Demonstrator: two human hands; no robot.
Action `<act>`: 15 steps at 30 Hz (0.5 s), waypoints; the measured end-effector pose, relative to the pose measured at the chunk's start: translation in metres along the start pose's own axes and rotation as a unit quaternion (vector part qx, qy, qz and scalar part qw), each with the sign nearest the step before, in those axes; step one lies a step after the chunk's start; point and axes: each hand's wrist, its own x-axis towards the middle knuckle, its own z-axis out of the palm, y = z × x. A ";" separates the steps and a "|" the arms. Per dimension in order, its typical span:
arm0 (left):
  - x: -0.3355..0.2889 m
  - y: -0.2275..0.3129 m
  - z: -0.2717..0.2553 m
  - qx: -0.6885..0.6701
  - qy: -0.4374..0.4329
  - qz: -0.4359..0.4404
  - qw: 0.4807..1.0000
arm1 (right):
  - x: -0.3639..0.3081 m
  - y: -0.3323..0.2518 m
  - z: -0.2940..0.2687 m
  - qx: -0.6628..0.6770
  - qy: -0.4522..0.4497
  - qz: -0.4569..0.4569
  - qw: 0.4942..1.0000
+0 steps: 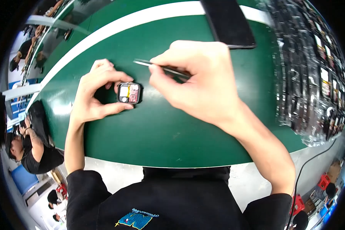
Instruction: Perform final assembly and component placement for smartwatches at an industrial production line.
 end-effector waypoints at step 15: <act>0.087 0.072 -0.016 -0.181 0.105 0.037 0.977 | -0.001 0.000 -0.012 0.082 -0.026 0.077 0.993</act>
